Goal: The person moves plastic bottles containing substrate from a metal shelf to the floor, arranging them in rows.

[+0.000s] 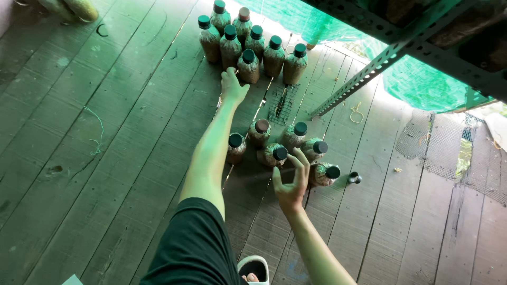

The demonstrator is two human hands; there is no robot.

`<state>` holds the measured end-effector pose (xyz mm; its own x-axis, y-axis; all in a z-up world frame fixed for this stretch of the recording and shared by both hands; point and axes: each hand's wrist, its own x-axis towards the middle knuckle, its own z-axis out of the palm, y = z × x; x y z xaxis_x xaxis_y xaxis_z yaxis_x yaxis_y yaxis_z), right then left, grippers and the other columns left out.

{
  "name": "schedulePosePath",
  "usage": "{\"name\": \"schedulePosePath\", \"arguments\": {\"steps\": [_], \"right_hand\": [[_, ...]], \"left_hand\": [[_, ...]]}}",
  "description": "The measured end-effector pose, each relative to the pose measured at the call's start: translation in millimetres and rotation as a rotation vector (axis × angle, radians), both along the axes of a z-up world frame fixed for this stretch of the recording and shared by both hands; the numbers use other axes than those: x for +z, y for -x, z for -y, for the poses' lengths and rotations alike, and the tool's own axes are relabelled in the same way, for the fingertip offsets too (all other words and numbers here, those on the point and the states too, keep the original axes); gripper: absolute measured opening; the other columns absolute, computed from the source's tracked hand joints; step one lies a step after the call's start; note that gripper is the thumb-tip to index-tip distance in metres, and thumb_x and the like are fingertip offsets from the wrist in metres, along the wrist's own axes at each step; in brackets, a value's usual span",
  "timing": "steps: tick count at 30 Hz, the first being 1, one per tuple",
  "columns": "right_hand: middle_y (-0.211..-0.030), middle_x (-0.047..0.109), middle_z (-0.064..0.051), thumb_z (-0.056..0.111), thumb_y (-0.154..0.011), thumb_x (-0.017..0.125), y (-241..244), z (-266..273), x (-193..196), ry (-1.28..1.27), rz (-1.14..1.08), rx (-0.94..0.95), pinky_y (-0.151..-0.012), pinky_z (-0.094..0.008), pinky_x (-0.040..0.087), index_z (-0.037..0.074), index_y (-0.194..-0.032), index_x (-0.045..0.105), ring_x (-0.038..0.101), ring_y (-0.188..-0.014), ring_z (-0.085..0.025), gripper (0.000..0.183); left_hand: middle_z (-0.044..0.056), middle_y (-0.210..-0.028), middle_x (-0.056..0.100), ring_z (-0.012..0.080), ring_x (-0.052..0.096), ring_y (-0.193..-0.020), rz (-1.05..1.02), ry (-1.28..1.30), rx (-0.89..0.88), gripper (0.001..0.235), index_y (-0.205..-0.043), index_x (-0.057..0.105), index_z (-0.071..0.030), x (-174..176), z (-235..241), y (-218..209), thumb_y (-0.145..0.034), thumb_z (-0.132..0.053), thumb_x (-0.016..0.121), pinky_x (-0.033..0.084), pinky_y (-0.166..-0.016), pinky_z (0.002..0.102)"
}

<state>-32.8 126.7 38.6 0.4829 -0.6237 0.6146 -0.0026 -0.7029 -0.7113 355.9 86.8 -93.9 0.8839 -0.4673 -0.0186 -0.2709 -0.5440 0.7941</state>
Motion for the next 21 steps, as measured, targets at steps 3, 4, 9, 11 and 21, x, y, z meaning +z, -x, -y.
{"name": "schedulePosePath", "arguments": {"steps": [3,4,9,11,21], "right_hand": [[-0.143,0.062,-0.019,0.001,-0.08,0.087,-48.3,8.2,-2.9,0.026,-0.007,0.008,-0.115,-0.055,0.046,0.006,-0.127,0.07,0.06,-0.137,-0.042,0.05],[-0.141,0.062,-0.019,0.002,-0.08,0.087,-63.0,11.8,-5.8,0.065,-0.009,0.012,-0.115,-0.056,0.046,0.007,-0.125,0.072,0.06,-0.136,-0.044,0.048],[-0.147,0.057,-0.024,0.013,-0.078,0.088,-120.4,23.2,17.6,0.016,-0.294,0.119,-0.117,-0.063,0.042,0.008,-0.135,0.068,0.054,-0.139,-0.049,0.06],[-0.151,0.054,-0.025,0.02,-0.08,0.088,-140.4,27.9,20.9,-0.057,-0.433,0.138,-0.12,-0.062,0.039,0.01,-0.141,0.065,0.05,-0.143,-0.049,0.066],[-0.137,0.065,-0.018,0.03,-0.077,0.087,-171.2,36.1,-29.3,0.06,-0.665,0.188,-0.111,-0.057,0.05,0.015,-0.136,0.067,0.062,-0.131,-0.043,0.064]], "left_hand": [[0.019,-0.139,0.044,0.0492,0.054,-0.135,0.068,0.058,0.027,0.096,-0.151,0.034,-0.013,19.3,3.6,2.8,-0.08,-0.023,0.098,0.05,-0.118,0.057],[0.021,-0.142,0.044,0.0515,0.052,-0.136,0.107,0.1,0.01,0.104,-0.155,0.031,-0.011,25.0,3.9,6.1,-0.078,-0.021,0.1,0.049,-0.119,0.06],[0.022,-0.146,0.048,0.0527,0.054,-0.136,0.072,0.081,-0.034,0.109,-0.163,0.031,-0.014,34.0,10.4,1.9,-0.08,-0.027,0.1,0.049,-0.119,0.062],[0.021,-0.143,0.05,0.0518,0.055,-0.134,0.062,0.058,-0.016,0.108,-0.165,0.029,-0.016,29.2,18.4,-7.8,-0.083,-0.03,0.098,0.054,-0.116,0.06],[0.013,-0.128,0.062,0.0401,0.066,-0.123,0.197,0.094,-0.072,0.079,-0.136,0.055,-0.011,16.5,-7.5,-0.5,-0.074,-0.028,0.101,0.059,-0.108,0.051]]}}
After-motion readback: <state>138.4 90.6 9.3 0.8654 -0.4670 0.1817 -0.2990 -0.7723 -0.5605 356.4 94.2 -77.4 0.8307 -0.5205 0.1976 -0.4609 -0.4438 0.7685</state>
